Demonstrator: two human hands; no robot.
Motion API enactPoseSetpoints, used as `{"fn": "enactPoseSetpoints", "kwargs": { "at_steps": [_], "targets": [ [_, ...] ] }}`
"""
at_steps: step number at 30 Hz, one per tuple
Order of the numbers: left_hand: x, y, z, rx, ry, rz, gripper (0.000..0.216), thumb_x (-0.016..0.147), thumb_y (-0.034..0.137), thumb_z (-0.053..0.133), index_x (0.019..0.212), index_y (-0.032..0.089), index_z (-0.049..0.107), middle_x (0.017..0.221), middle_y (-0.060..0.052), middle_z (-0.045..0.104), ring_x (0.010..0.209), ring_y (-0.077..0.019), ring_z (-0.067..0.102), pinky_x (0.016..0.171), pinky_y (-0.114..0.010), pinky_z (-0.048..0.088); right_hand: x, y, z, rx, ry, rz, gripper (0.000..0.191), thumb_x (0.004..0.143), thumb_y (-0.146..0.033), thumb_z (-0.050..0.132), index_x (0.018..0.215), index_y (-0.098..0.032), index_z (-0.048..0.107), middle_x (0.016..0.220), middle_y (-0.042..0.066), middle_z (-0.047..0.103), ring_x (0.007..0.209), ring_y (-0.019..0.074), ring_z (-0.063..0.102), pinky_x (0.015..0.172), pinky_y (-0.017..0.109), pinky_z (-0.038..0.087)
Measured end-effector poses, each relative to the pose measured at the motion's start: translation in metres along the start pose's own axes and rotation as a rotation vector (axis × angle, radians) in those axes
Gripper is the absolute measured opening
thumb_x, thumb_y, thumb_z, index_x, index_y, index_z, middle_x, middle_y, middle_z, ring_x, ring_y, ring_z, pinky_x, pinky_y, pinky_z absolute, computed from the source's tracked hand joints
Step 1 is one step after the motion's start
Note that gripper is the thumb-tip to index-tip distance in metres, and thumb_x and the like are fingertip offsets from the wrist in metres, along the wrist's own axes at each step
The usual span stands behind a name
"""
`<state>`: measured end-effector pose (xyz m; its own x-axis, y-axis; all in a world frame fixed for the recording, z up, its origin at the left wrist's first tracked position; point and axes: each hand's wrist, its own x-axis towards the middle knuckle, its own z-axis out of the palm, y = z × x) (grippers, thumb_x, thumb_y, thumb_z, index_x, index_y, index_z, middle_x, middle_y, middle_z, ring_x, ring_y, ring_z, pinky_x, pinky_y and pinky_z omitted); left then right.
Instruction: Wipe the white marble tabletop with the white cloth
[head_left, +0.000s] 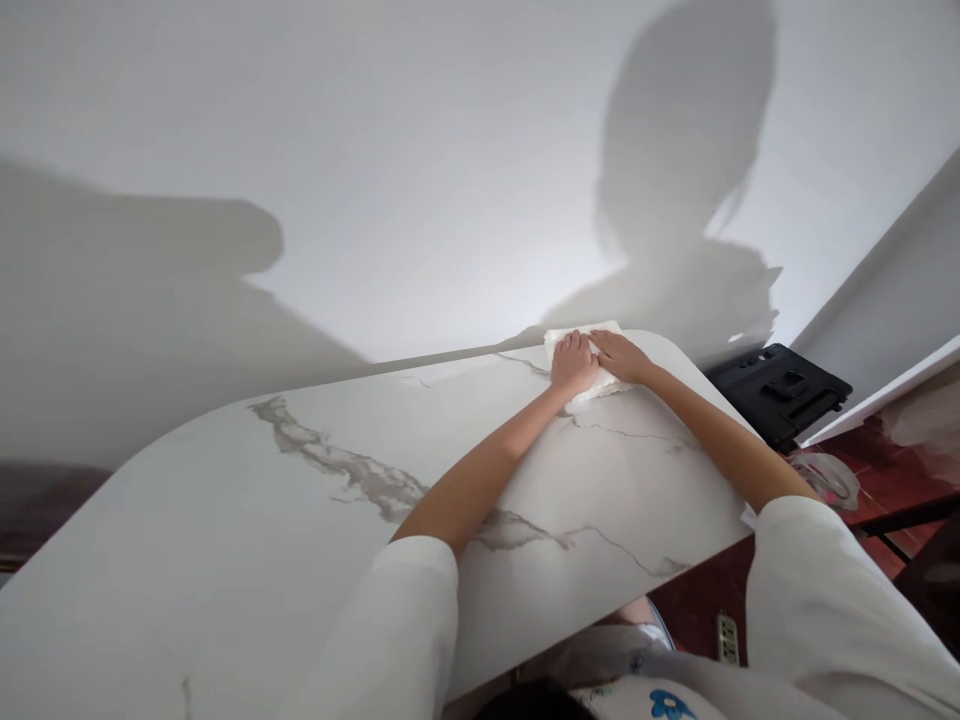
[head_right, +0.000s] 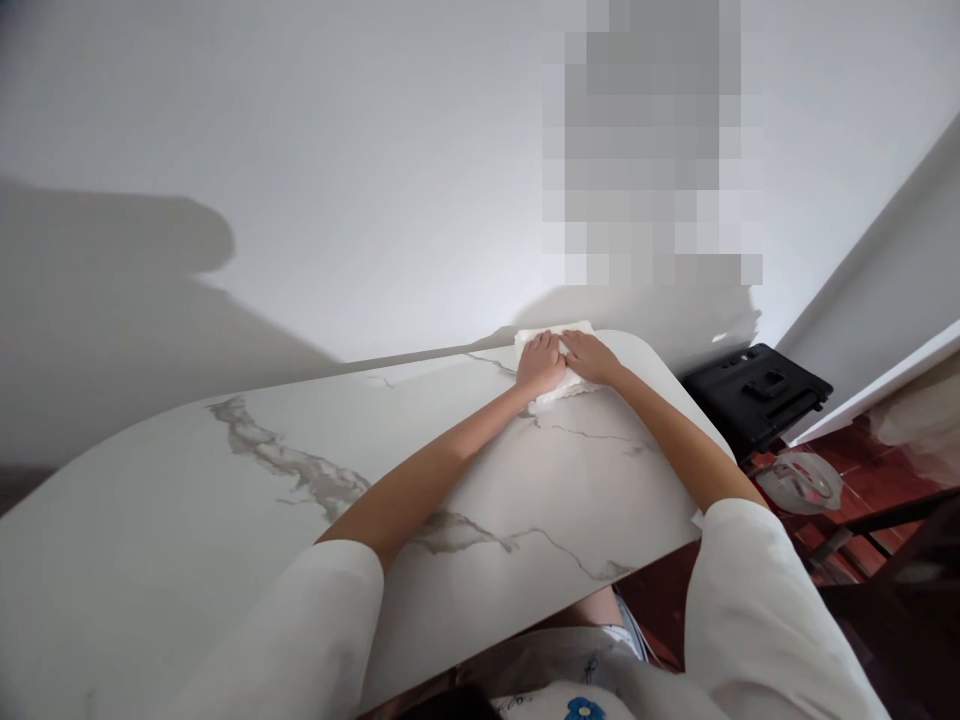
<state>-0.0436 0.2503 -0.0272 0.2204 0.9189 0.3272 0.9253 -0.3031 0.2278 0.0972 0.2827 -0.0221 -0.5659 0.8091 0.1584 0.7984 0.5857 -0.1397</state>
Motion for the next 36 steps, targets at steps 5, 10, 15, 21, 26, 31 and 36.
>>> {"fn": "enactPoseSetpoints", "kwargs": {
  "at_steps": [5,10,15,21,26,31,36],
  "targets": [
    [-0.033,0.028,-0.006,0.0,-0.025,0.057,0.048,0.091,0.02,0.03,0.134,0.001,0.04,0.145,-0.019,0.039,0.136,-0.0279,0.032,0.112,-0.041,0.024,-0.048,-0.006,-0.002,-0.037,0.076,-0.069,0.054,0.091,-0.026,0.028,0.14,-0.007,0.038,0.145,0.016,0.04,0.135,0.0266,0.034,0.11,0.045,0.028],
    [-0.085,0.055,-0.022,-0.068,-0.084,0.044,0.052,0.09,0.021,0.032,0.138,0.002,0.038,0.148,-0.016,0.035,0.138,-0.0267,0.029,0.114,-0.039,0.022,-0.108,-0.029,-0.002,-0.074,0.104,-0.026,0.053,0.093,-0.029,0.028,0.142,-0.01,0.037,0.147,0.015,0.038,0.136,0.0293,0.032,0.109,0.049,0.029],
    [-0.149,0.087,-0.044,-0.154,-0.189,-0.096,0.056,0.088,0.023,0.036,0.141,0.006,0.034,0.151,-0.012,0.03,0.141,-0.0238,0.023,0.116,-0.038,0.02,-0.175,-0.065,-0.011,-0.064,0.092,-0.08,0.054,0.094,-0.029,0.029,0.146,-0.014,0.032,0.149,0.011,0.034,0.139,0.0243,0.028,0.112,0.046,0.026],
    [-0.196,0.123,-0.059,-0.277,-0.304,-0.105,0.062,0.085,0.024,0.038,0.144,0.007,0.028,0.154,-0.011,0.023,0.143,-0.0238,0.016,0.118,-0.041,0.015,-0.24,-0.086,-0.023,-0.033,0.078,-0.081,0.056,0.095,-0.028,0.032,0.149,-0.018,0.024,0.151,0.009,0.03,0.139,0.0223,0.025,0.113,0.046,0.026],
    [-0.183,0.148,-0.049,-0.334,-0.314,-0.06,0.061,0.087,0.025,0.035,0.144,0.006,0.028,0.154,-0.011,0.022,0.144,-0.0217,0.014,0.118,-0.038,0.011,-0.257,-0.057,-0.03,-0.02,0.048,-0.04,0.055,0.095,-0.029,0.032,0.149,-0.02,0.024,0.151,0.008,0.03,0.139,0.0224,0.026,0.113,0.048,0.026],
    [-0.149,0.164,-0.033,-0.365,-0.279,-0.043,0.058,0.088,0.024,0.03,0.143,0.005,0.029,0.153,-0.012,0.026,0.143,-0.0199,0.016,0.118,-0.035,0.011,-0.247,-0.015,-0.035,-0.01,0.067,-0.011,0.053,0.095,-0.032,0.031,0.147,-0.022,0.029,0.148,0.008,0.036,0.137,0.0232,0.031,0.111,0.048,0.03],
    [-0.113,0.151,-0.021,-0.353,-0.244,-0.065,0.058,0.088,0.022,0.027,0.144,0.004,0.029,0.153,-0.01,0.027,0.143,-0.0183,0.018,0.118,-0.032,0.011,-0.21,0.006,-0.03,-0.035,0.067,-0.006,0.054,0.095,-0.036,0.029,0.146,-0.02,0.032,0.148,0.007,0.037,0.136,0.0238,0.032,0.112,0.048,0.028]
  ]
}}
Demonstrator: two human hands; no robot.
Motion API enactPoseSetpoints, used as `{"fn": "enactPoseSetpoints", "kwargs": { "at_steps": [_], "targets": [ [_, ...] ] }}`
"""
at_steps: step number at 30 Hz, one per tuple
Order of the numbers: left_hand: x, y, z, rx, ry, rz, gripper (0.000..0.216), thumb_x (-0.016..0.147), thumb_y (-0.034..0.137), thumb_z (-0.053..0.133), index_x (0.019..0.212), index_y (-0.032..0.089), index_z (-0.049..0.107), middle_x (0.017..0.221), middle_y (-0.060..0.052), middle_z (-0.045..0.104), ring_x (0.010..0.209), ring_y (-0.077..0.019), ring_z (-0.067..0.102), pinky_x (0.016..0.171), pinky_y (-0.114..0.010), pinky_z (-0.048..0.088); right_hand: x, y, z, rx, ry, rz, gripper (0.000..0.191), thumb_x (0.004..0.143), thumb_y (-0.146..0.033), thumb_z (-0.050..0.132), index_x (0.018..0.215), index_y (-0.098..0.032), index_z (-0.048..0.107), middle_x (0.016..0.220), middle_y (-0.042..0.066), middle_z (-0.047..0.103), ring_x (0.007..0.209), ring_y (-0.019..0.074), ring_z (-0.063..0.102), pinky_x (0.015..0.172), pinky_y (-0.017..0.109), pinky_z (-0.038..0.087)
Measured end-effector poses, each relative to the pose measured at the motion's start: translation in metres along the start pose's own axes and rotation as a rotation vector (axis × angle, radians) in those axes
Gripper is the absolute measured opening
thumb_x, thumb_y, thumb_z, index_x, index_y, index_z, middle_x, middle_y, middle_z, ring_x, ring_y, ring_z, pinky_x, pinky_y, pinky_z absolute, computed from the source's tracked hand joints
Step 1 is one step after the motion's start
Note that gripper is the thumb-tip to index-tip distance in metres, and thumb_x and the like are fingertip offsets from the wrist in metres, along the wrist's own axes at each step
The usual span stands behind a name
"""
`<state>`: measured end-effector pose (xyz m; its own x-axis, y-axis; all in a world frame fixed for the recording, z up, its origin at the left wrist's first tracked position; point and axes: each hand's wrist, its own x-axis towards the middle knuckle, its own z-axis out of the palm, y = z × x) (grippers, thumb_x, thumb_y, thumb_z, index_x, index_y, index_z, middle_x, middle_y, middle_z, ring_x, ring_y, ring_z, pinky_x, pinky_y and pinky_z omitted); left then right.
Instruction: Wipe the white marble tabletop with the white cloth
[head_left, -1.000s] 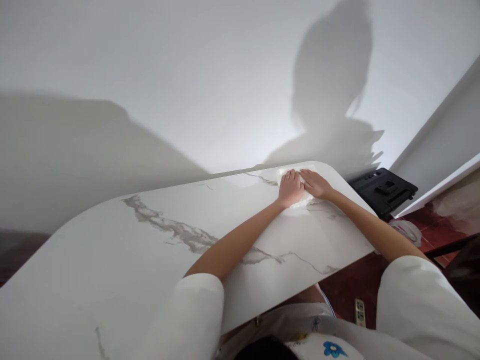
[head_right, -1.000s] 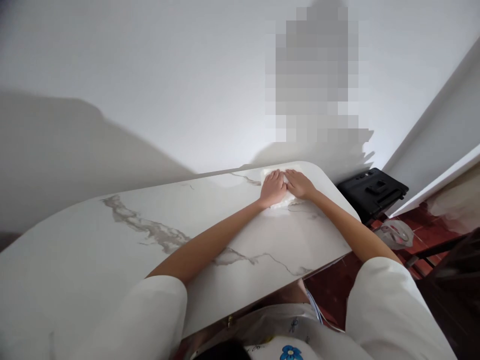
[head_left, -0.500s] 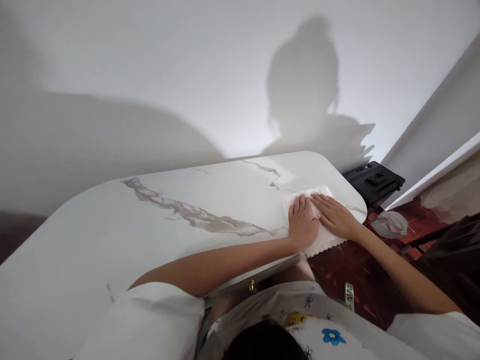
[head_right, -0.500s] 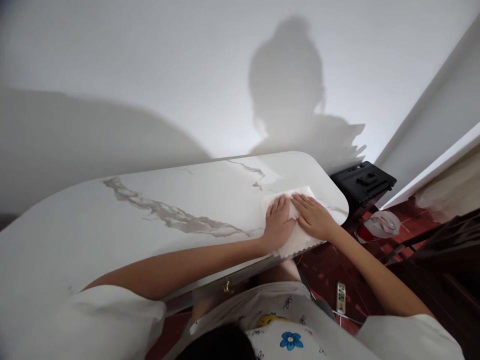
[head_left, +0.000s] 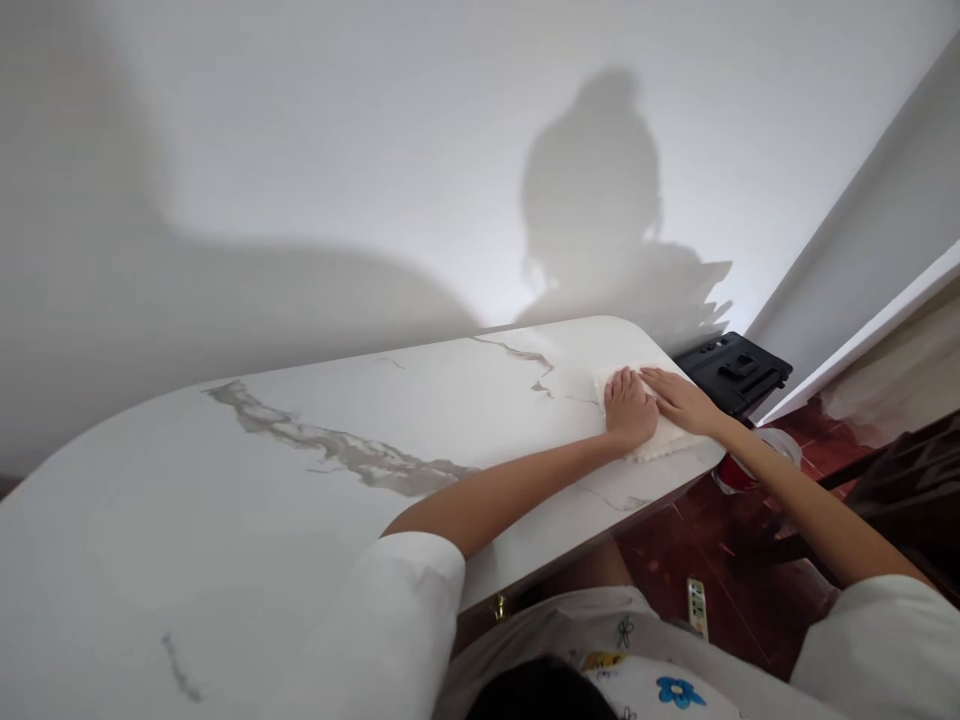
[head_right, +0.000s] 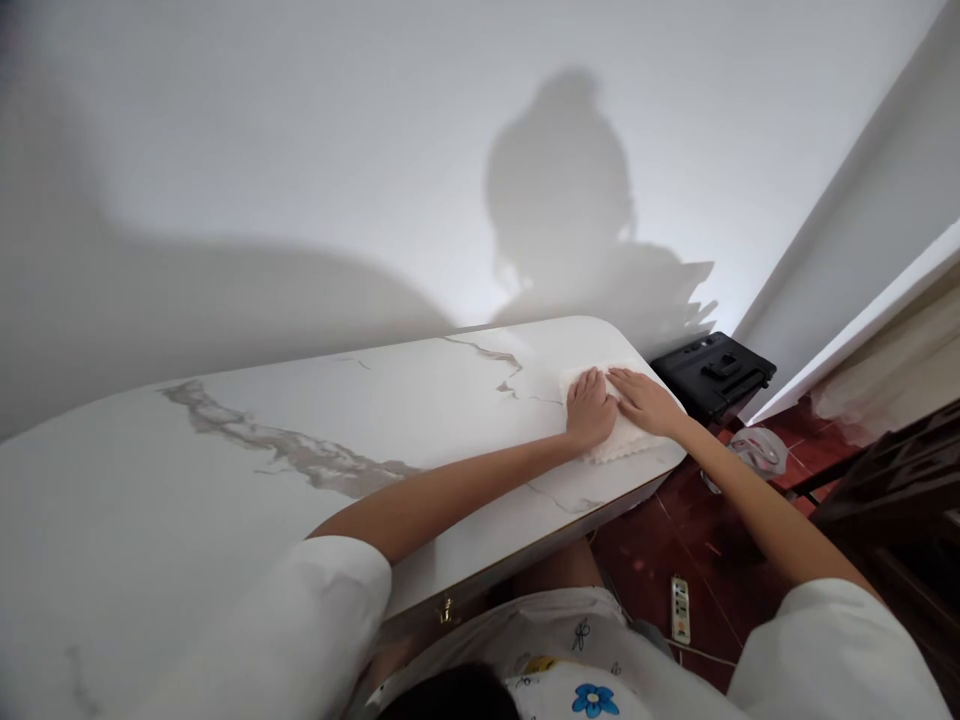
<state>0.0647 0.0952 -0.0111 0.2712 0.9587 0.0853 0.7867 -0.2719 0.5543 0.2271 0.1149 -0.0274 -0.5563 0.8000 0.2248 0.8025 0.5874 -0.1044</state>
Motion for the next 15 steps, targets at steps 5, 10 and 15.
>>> {"fn": "enactPoseSetpoints", "kwargs": {
  "at_steps": [5,10,15],
  "targets": [
    [0.035,-0.037,-0.015,0.035,0.064,-0.031,0.057,0.088,0.02,0.024,0.143,0.004,0.031,0.152,-0.009,0.029,0.142,-0.0178,0.02,0.117,-0.031,0.012,0.06,0.005,0.016,-0.008,-0.025,0.029,0.054,0.094,-0.036,0.029,0.145,-0.018,0.036,0.148,0.006,0.036,0.137,0.0237,0.031,0.113,0.046,0.027],
    [0.068,-0.071,-0.034,0.105,0.132,-0.084,0.057,0.089,0.022,0.026,0.142,0.003,0.032,0.152,-0.01,0.03,0.141,-0.0192,0.022,0.117,-0.033,0.014,0.122,0.007,0.028,0.014,-0.043,-0.018,0.055,0.093,-0.039,0.028,0.144,-0.019,0.036,0.149,0.004,0.036,0.138,0.0222,0.03,0.114,0.044,0.025],
    [0.104,-0.092,-0.044,0.165,0.197,-0.088,0.054,0.089,0.021,0.027,0.139,0.005,0.036,0.149,-0.011,0.035,0.139,-0.02,0.026,0.115,-0.033,0.017,0.169,0.022,0.035,0.033,-0.053,-0.041,0.057,0.093,-0.04,0.027,0.144,-0.016,0.037,0.149,0.006,0.036,0.137,0.0219,0.031,0.114,0.042,0.025]
  ]
}}
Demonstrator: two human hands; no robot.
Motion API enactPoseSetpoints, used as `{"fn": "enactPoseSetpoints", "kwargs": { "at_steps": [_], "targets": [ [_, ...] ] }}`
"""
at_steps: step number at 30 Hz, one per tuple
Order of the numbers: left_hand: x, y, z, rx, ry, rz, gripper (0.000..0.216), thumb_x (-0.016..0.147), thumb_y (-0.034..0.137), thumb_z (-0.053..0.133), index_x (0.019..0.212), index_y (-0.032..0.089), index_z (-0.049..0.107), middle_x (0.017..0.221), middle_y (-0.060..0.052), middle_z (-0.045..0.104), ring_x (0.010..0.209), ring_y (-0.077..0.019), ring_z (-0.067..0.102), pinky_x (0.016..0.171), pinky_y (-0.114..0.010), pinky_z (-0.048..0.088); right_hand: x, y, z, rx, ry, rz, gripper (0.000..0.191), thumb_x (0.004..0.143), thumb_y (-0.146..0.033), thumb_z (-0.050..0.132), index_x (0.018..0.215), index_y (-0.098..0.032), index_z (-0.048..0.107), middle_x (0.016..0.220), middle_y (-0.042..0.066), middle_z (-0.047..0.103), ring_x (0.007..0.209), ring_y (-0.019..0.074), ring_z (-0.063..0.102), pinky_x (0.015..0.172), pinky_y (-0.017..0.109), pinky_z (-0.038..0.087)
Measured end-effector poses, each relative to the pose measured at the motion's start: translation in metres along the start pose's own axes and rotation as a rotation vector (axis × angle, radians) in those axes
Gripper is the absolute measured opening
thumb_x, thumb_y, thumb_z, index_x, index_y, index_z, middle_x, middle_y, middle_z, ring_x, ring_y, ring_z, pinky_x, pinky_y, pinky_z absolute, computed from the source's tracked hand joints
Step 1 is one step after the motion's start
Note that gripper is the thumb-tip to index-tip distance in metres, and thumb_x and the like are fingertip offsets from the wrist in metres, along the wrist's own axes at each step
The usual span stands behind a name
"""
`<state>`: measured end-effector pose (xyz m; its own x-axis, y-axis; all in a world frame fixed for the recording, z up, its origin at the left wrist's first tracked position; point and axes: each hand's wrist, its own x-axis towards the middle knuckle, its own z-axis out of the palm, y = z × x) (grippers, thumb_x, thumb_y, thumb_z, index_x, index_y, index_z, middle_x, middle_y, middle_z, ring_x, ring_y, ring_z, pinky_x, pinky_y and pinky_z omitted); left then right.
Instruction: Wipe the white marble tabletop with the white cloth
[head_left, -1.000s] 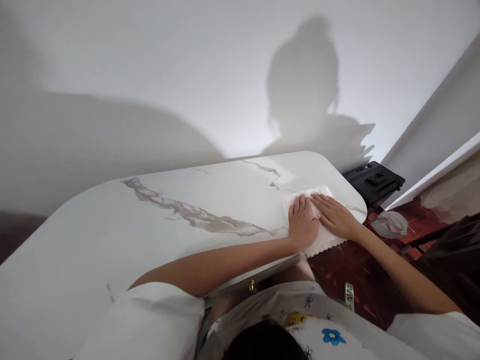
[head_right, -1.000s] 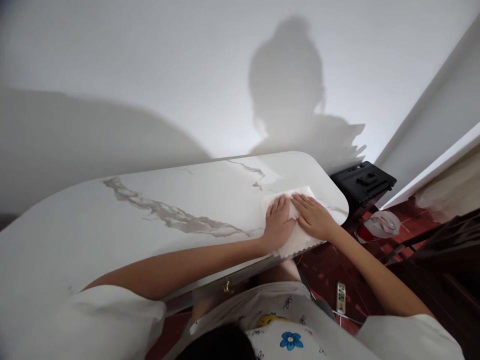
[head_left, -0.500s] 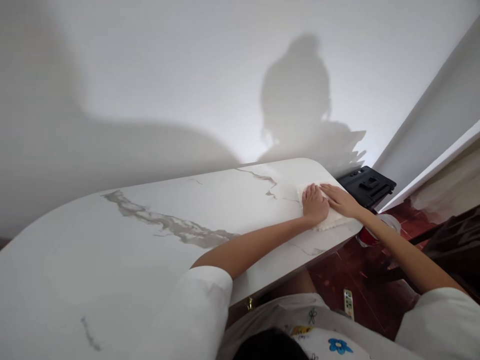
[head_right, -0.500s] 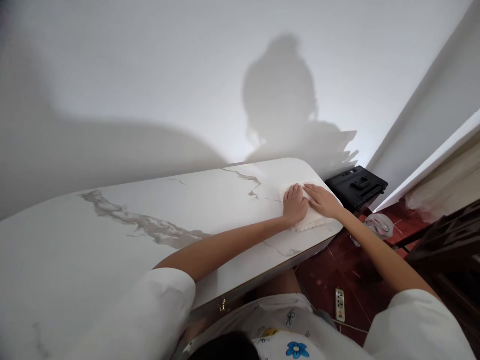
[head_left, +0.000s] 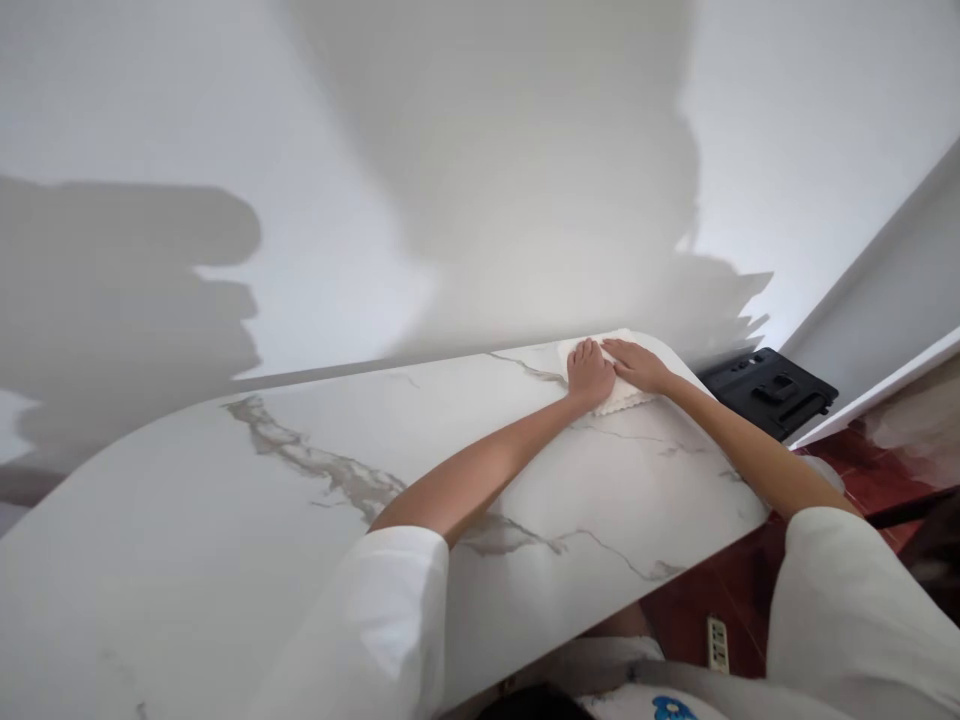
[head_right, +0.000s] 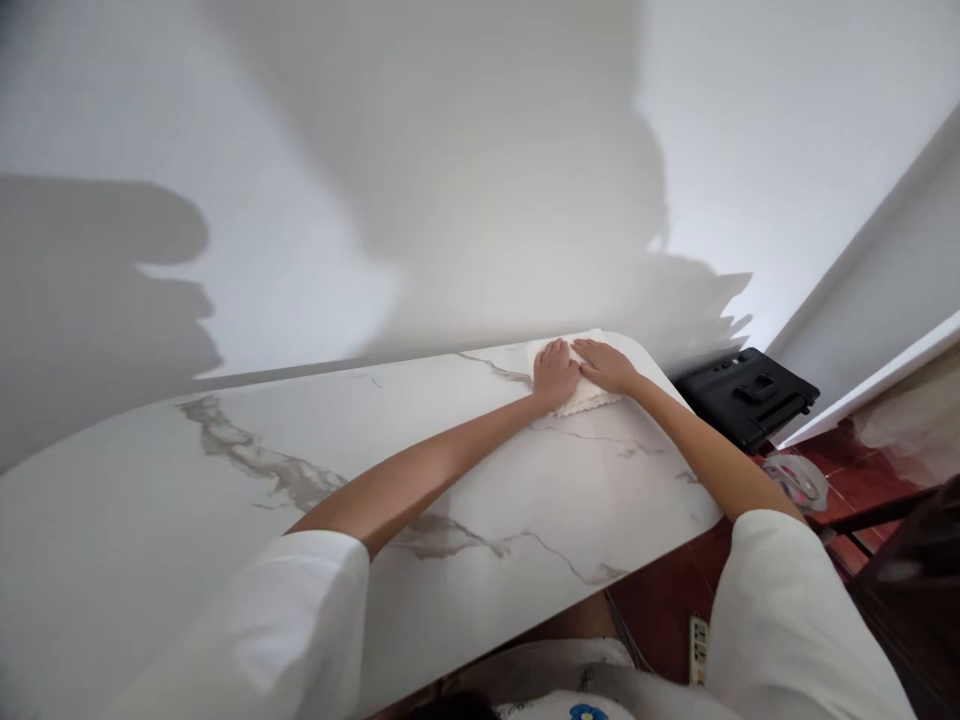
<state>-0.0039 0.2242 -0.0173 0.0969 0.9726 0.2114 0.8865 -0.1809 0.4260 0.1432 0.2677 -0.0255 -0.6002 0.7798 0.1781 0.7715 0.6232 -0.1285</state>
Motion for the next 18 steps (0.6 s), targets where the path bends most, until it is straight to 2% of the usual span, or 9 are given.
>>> {"fn": "enactPoseSetpoints", "kwargs": {
  "at_steps": [5,10,14,18],
  "targets": [
    [0.039,-0.004,0.009,-0.008,0.038,0.014,0.051,0.089,0.021,0.027,0.137,0.004,0.038,0.148,-0.012,0.037,0.138,-0.021,0.028,0.114,-0.034,0.018,0.03,0.026,0.003,0.041,0.003,0.018,0.057,0.093,-0.041,0.026,0.144,-0.017,0.037,0.149,0.005,0.035,0.137,0.0224,0.031,0.114,0.043,0.025],
    [0.066,0.01,0.021,-0.023,0.051,0.016,0.046,0.09,0.021,0.028,0.129,0.006,0.046,0.142,-0.012,0.044,0.134,-0.0214,0.033,0.112,-0.034,0.021,0.036,0.055,-0.002,0.074,0.015,0.047,0.058,0.094,-0.044,0.023,0.143,-0.017,0.039,0.148,0.006,0.038,0.136,0.0234,0.033,0.112,0.044,0.027],
    [0.07,0.028,0.032,-0.017,0.053,0.079,0.046,0.091,0.021,0.027,0.13,0.005,0.045,0.142,-0.013,0.044,0.133,-0.0224,0.033,0.112,-0.035,0.021,0.021,0.071,-0.007,0.071,0.024,0.094,0.059,0.094,-0.046,0.022,0.143,-0.018,0.037,0.148,0.005,0.037,0.136,0.0246,0.034,0.112,0.046,0.027],
    [0.058,0.047,0.04,-0.018,0.035,0.125,0.05,0.091,0.022,0.026,0.136,0.002,0.039,0.146,-0.014,0.038,0.136,-0.0237,0.029,0.113,-0.036,0.018,-0.005,0.078,-0.012,0.036,-0.002,0.135,0.061,0.094,-0.045,0.022,0.145,-0.015,0.035,0.15,0.006,0.034,0.138,0.0236,0.03,0.114,0.043,0.024]
  ]
}}
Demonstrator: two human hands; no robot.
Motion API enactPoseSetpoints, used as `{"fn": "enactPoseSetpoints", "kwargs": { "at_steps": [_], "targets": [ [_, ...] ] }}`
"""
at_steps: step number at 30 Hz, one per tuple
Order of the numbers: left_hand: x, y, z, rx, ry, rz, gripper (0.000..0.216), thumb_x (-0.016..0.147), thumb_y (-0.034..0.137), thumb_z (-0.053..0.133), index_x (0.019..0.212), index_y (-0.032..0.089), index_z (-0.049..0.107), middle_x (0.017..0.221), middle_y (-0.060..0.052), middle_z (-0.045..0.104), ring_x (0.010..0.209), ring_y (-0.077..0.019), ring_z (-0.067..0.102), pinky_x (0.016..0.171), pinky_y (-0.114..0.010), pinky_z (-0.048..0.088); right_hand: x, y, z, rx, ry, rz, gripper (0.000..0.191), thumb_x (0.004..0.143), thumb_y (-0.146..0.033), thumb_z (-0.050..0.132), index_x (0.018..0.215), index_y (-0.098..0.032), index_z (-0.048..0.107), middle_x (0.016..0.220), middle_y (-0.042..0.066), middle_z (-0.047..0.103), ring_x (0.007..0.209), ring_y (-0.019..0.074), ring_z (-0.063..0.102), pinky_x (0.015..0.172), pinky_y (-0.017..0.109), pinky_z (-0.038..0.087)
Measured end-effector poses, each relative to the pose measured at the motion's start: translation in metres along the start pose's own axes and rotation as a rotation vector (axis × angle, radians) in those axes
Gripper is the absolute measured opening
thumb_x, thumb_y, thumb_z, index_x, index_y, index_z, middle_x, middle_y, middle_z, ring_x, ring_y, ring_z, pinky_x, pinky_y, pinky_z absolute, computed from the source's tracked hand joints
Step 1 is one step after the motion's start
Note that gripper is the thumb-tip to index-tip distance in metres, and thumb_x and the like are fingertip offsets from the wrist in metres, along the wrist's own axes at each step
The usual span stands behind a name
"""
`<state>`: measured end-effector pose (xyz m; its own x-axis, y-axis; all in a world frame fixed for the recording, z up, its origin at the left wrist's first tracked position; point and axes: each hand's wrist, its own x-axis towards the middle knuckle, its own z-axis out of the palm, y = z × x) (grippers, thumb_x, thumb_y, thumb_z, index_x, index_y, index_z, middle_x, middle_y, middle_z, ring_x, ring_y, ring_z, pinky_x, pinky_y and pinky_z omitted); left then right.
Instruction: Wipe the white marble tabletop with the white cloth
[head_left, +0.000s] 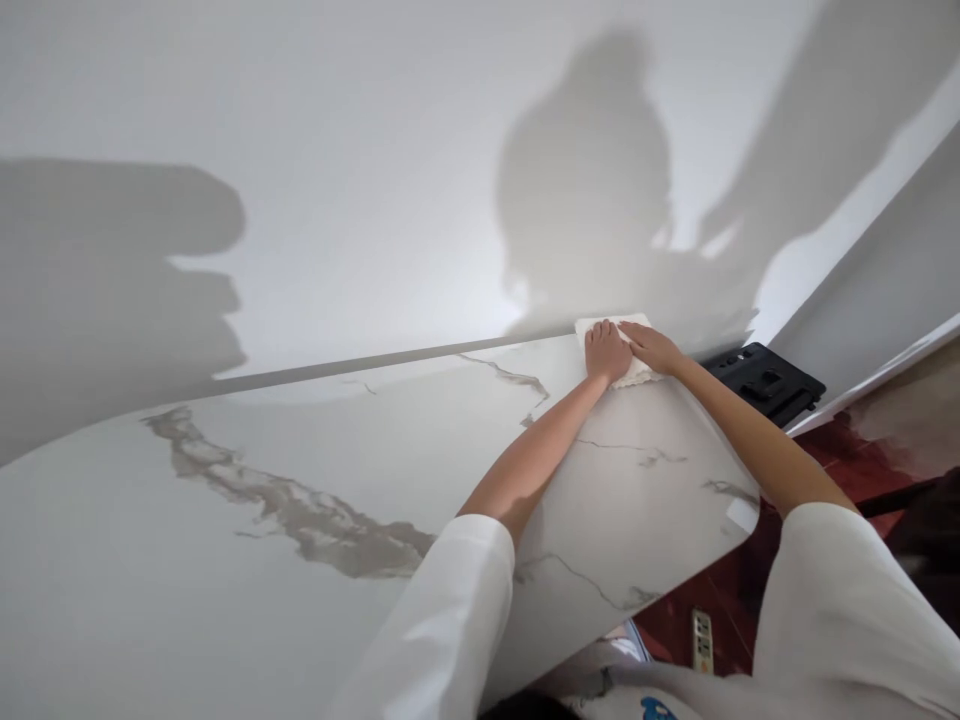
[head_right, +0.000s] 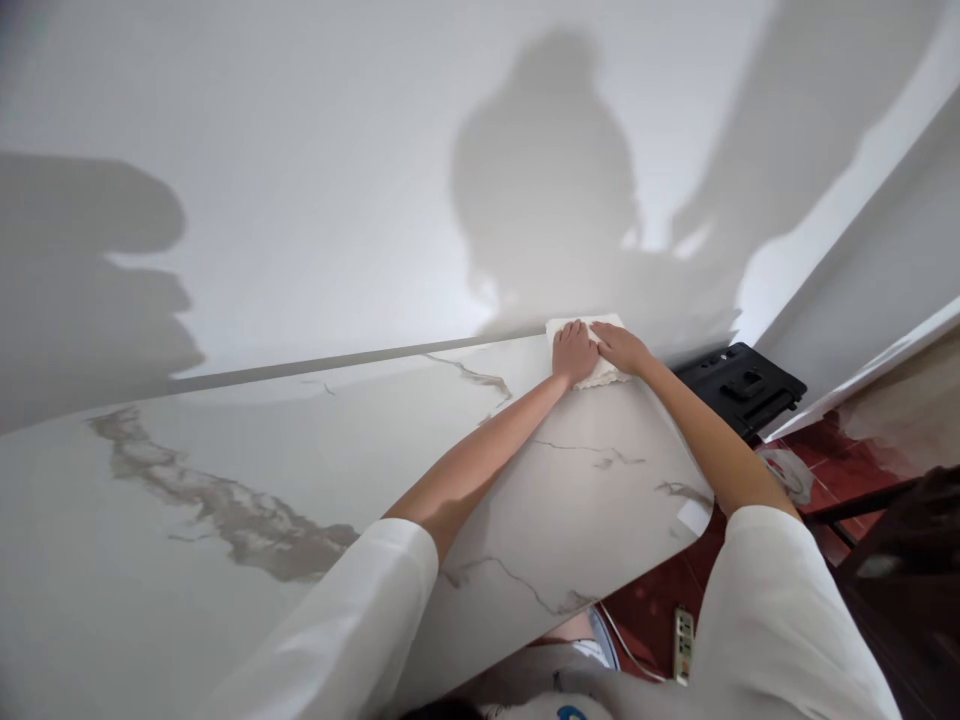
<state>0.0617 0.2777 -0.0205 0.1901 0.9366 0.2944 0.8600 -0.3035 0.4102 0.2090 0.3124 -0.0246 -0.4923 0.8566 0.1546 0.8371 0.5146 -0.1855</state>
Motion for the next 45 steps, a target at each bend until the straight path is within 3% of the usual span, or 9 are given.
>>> {"fn": "enactPoseSetpoints", "kwargs": {
  "at_steps": [11,15,19,25,28,33,38,41,45],
  "targets": [
    [-0.089,0.076,0.005,0.009,-0.052,0.114,0.055,0.091,0.026,0.026,0.139,0.002,0.036,0.148,-0.014,0.035,0.138,-0.0254,0.027,0.114,-0.04,0.018,-0.136,-0.01,-0.017,-0.111,0.063,0.001,0.055,0.094,-0.038,0.023,0.146,-0.02,0.032,0.148,0.006,0.038,0.137,0.0241,0.032,0.112,0.047,0.029],
    [-0.134,0.088,-0.004,0.014,-0.087,0.194,0.055,0.091,0.027,0.029,0.14,0.002,0.034,0.148,-0.017,0.034,0.138,-0.0276,0.026,0.113,-0.044,0.019,-0.185,-0.035,-0.016,-0.175,0.096,0.016,0.054,0.093,-0.032,0.025,0.146,-0.019,0.032,0.147,0.007,0.039,0.135,0.0254,0.035,0.109,0.048,0.032],
    [-0.182,0.081,-0.023,0.049,-0.08,0.282,0.056,0.091,0.027,0.03,0.139,-0.003,0.034,0.148,-0.019,0.034,0.138,-0.0301,0.027,0.114,-0.043,0.02,-0.22,-0.077,-0.015,-0.215,0.104,-0.01,0.055,0.094,-0.032,0.026,0.143,-0.011,0.036,0.144,0.014,0.042,0.133,0.0281,0.039,0.108,0.048,0.035],
    [-0.255,0.034,-0.069,0.06,-0.115,0.346,0.056,0.092,0.029,0.029,0.14,0.001,0.033,0.149,-0.019,0.033,0.14,-0.0291,0.024,0.114,-0.043,0.02,-0.238,-0.167,-0.01,-0.215,0.123,-0.18,0.06,0.093,-0.036,0.034,0.148,-0.012,0.027,0.145,0.015,0.04,0.134,0.0309,0.035,0.105,0.051,0.038],
    [-0.29,-0.001,-0.098,0.062,-0.111,0.295,0.056,0.092,0.028,0.029,0.141,0.002,0.032,0.15,-0.018,0.031,0.141,-0.0286,0.021,0.115,-0.043,0.019,-0.228,-0.217,0.002,-0.151,0.124,-0.26,0.063,0.094,-0.034,0.033,0.151,-0.012,0.015,0.149,0.016,0.033,0.138,0.0302,0.027,0.107,0.053,0.035],
    [-0.341,-0.067,-0.152,0.097,-0.148,0.167,0.055,0.093,0.029,0.03,0.143,0.008,0.031,0.15,-0.015,0.032,0.142,-0.0238,0.022,0.115,-0.04,0.021,-0.197,-0.303,0.032,0.005,0.106,-0.374,0.069,0.093,-0.033,0.034,0.152,-0.016,0.002,0.151,0.013,0.03,0.137,0.031,0.028,0.108,0.054,0.035],
    [-0.386,-0.126,-0.211,0.23,-0.245,-0.011,0.055,0.09,0.023,0.028,0.145,0.013,0.03,0.151,-0.009,0.03,0.141,-0.0183,0.023,0.116,-0.04,0.017,-0.163,-0.405,0.059,0.132,0.0,-0.34,0.07,0.088,-0.034,0.038,0.148,-0.001,0.02,0.148,0.021,0.031,0.138,0.0373,0.023,0.113,0.057,0.025],
    [-0.414,-0.16,-0.24,0.333,-0.266,-0.179,0.058,0.087,0.019,0.028,0.145,0.016,0.033,0.151,-0.007,0.031,0.141,-0.0176,0.024,0.117,-0.042,0.013,-0.144,-0.468,0.069,0.194,-0.068,-0.422,0.072,0.086,-0.036,0.041,0.142,0.007,0.03,0.149,0.024,0.027,0.139,0.0396,0.018,0.115,0.056,0.018],
    [-0.45,-0.21,-0.274,0.325,-0.243,-0.374,0.056,0.091,0.023,0.02,0.145,0.017,0.031,0.152,-0.002,0.027,0.141,-0.0133,0.023,0.115,-0.036,0.019,-0.12,-0.539,0.081,0.257,-0.068,-0.526,0.074,0.083,-0.036,0.044,0.14,0.01,0.031,0.147,0.027,0.028,0.138,0.0416,0.02,0.114,0.056,0.018]
  ]
}}
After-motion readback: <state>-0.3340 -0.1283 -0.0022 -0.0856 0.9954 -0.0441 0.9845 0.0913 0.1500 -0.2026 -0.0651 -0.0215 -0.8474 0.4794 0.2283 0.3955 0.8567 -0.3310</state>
